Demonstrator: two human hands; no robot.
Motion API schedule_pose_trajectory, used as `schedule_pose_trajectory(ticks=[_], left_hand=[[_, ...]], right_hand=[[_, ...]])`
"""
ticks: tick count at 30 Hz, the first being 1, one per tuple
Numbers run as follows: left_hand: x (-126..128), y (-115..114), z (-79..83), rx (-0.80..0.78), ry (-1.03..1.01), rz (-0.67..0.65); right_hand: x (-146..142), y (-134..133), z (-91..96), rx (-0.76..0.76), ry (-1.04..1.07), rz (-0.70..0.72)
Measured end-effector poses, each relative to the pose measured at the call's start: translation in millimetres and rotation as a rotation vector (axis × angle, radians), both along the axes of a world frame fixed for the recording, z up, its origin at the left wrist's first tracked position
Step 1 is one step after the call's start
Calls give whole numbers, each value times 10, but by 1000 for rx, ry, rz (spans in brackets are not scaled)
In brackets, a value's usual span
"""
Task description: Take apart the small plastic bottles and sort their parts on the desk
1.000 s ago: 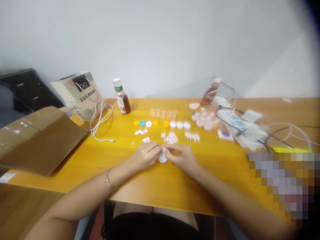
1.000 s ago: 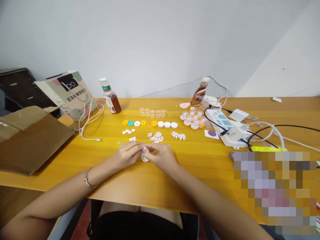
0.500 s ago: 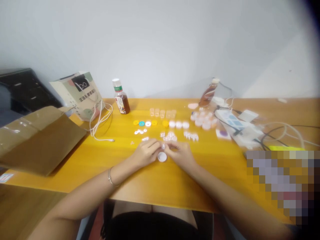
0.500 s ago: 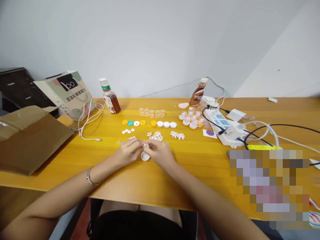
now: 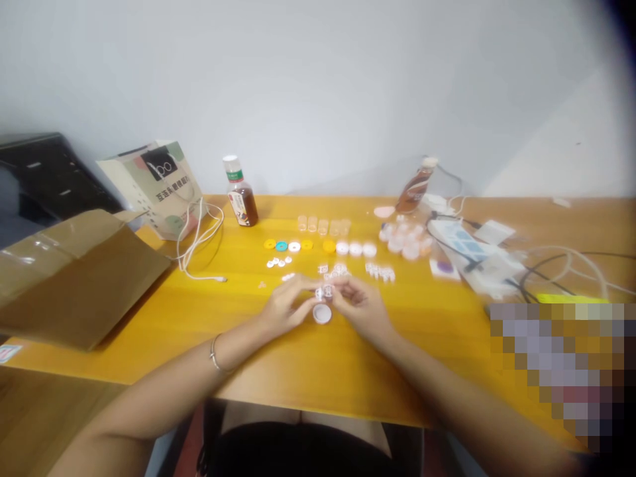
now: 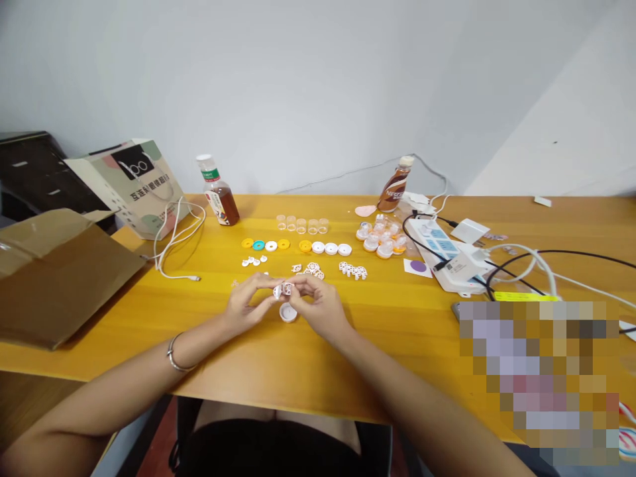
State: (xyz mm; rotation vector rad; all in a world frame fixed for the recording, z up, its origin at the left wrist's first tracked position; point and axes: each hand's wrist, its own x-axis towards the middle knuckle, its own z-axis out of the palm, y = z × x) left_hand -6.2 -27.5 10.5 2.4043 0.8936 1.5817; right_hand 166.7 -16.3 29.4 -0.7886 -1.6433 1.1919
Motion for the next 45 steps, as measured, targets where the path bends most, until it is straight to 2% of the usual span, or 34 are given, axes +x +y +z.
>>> schedule_pose_trajectory(ticks=[5,10,13,15,20,23,26,28,31,36,45], left_hand=[[6,-15,3,-152,-46,-24],[1,-11,4,-5,39,-29],[-8,-7,0,51,130,43],[-8,-3,-8,73,181,101],[-3,-5,-40,105,291,195],[-22,-15,-45,35,290,248],[-50,-15,-24,-31,239,252],[-64,-4,-5,-48,224,242],[-77,26,10,-50,233,237],[-97,77,-14,-56,244,189],[-34,89,-44,-124,230,152]], right_hand=[[10,33,-15,-49,14,1],[19,67,31,-154,36,57],[19,77,39,-180,11,58],[14,76,31,-142,-21,26],[25,87,5,109,-187,-84],[113,185,2,246,-268,-247],[247,359,-2,238,-237,-442],[319,471,-17,204,-205,-506],[356,566,-68,166,-239,-470],[268,574,-193,140,-380,-367],[94,737,-384,402,-515,-354]])
